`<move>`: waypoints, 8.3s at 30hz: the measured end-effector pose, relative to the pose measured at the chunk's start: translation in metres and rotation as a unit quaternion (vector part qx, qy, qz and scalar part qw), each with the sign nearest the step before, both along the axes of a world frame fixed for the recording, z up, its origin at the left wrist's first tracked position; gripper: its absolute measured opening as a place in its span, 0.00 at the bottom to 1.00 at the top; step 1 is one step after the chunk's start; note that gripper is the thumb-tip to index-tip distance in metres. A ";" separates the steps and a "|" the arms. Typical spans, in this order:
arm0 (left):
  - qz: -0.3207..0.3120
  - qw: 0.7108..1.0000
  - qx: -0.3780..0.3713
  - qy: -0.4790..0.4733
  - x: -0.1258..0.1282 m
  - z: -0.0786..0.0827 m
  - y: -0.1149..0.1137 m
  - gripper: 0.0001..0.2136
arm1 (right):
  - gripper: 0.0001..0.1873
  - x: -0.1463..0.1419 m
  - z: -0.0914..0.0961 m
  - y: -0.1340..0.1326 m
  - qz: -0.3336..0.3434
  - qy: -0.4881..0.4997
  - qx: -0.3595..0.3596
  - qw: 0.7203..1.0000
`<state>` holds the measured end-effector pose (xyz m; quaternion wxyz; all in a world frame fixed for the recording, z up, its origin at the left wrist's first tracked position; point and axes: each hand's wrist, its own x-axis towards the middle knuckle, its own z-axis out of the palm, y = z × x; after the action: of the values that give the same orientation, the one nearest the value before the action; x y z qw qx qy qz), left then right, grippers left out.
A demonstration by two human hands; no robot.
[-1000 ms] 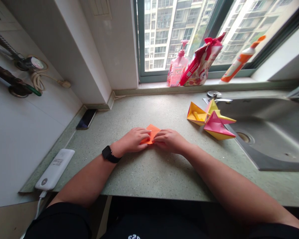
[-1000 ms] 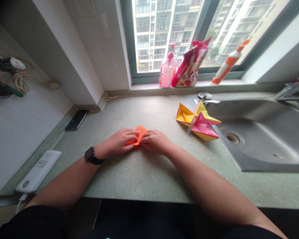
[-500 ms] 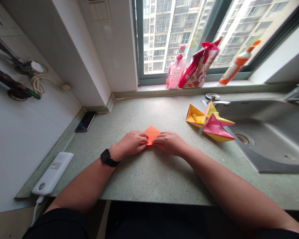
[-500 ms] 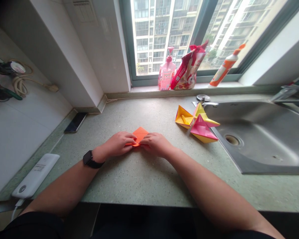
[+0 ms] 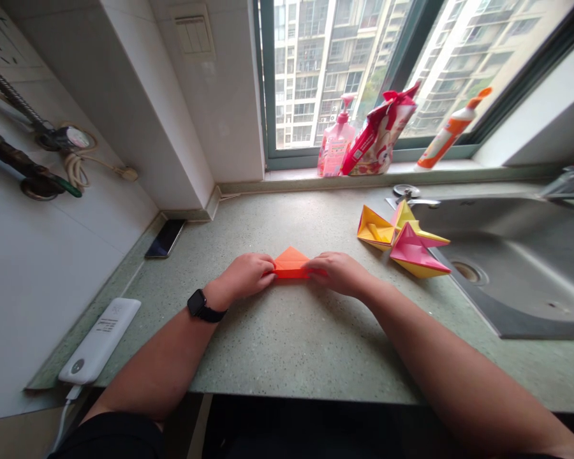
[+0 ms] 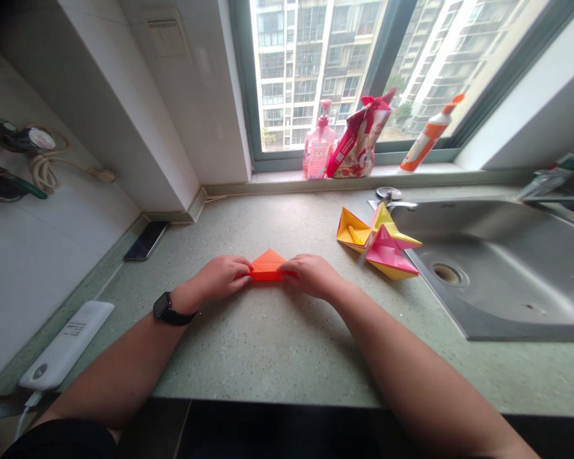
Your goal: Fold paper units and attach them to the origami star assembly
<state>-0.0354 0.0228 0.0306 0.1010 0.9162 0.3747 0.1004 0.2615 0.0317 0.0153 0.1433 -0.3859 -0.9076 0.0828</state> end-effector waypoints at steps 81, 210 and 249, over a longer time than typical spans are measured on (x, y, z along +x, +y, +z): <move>-0.052 0.999 0.007 -0.008 0.017 -0.014 -0.009 0.13 | 0.52 0.026 -0.025 0.026 -0.204 -0.043 -0.115 0.971; -0.058 0.998 -0.006 -0.037 0.011 -0.011 -0.006 0.10 | 0.08 -0.003 -0.013 0.009 0.058 0.103 -0.066 0.991; -0.079 0.995 -0.033 -0.052 0.018 -0.015 -0.006 0.13 | 0.33 -0.020 -0.051 0.019 -0.197 0.062 -0.053 0.977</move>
<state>-0.0179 0.0163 0.0154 0.1583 0.9324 0.2990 0.1271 0.2413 0.0510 -0.0361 0.1917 -0.5587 -0.7973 0.1245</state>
